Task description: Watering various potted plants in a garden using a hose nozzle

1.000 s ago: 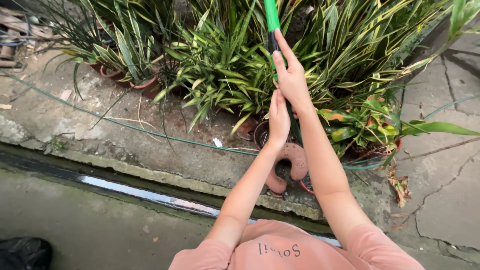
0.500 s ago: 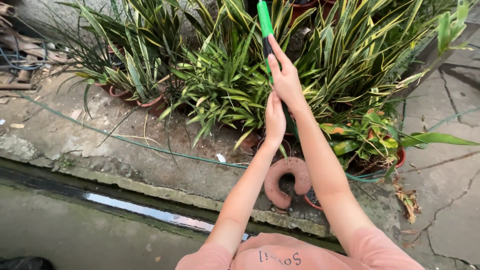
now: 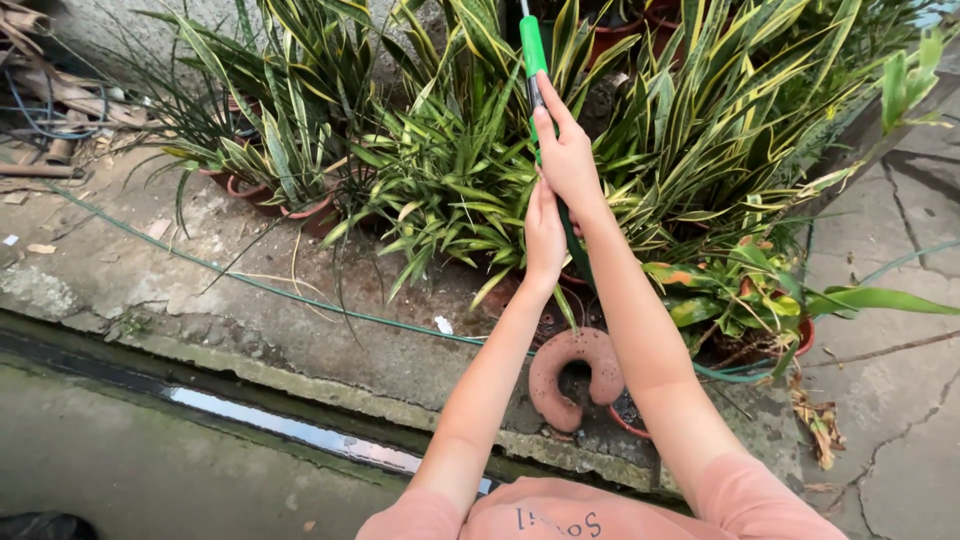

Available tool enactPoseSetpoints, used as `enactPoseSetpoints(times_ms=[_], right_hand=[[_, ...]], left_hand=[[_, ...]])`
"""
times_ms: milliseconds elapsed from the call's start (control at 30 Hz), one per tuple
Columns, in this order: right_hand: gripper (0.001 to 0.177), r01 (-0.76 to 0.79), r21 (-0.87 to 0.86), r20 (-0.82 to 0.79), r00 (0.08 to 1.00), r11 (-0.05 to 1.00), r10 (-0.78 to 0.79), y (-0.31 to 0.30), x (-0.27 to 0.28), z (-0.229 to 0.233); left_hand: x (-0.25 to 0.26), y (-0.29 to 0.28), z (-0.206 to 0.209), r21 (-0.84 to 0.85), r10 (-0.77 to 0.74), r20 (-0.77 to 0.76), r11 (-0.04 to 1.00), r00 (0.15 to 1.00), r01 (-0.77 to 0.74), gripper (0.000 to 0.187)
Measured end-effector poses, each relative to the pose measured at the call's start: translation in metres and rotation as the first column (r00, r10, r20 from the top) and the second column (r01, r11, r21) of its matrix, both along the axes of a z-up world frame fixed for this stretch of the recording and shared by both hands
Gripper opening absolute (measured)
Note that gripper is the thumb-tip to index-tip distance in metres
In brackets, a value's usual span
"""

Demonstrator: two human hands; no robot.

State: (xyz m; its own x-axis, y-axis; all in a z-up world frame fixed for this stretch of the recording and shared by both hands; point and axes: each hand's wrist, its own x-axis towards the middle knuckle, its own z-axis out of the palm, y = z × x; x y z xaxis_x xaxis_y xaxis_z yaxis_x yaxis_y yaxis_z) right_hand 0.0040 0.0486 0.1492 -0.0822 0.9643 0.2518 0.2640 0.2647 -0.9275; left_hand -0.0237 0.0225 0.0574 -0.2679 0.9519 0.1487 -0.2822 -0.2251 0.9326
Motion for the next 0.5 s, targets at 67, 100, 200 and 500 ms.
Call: enactPoseSetpoints(times_ms=[67, 100, 200, 500], right_hand=[[0.040, -0.015, 0.091, -0.019, 1.000, 0.996, 0.016, 0.013, 0.001, -0.014], [0.039, -0.026, 0.186, -0.037, 0.999, 0.982, 0.033, 0.019, 0.001, -0.023], [0.041, 0.026, 0.106, 0.022, 0.999, 0.994, -0.028, 0.037, 0.005, -0.057], [0.047, -0.024, -0.274, 0.017, 0.999, 0.961, 0.030, 0.053, 0.012, -0.211]], left_hand=[[0.000, 0.007, -0.010, 0.006, 0.015, -0.019, 1.000, 1.000, -0.015, 0.054], [-0.001, 0.009, -0.017, 0.018, 0.028, -0.037, 0.999, 0.999, -0.027, 0.053], [0.003, 0.011, -0.035, -0.007, -0.123, 0.228, 0.992, 0.966, 0.128, 0.049], [0.010, -0.009, -0.149, -0.169, -0.099, 0.526, 0.961, 0.845, 0.217, 0.037]])
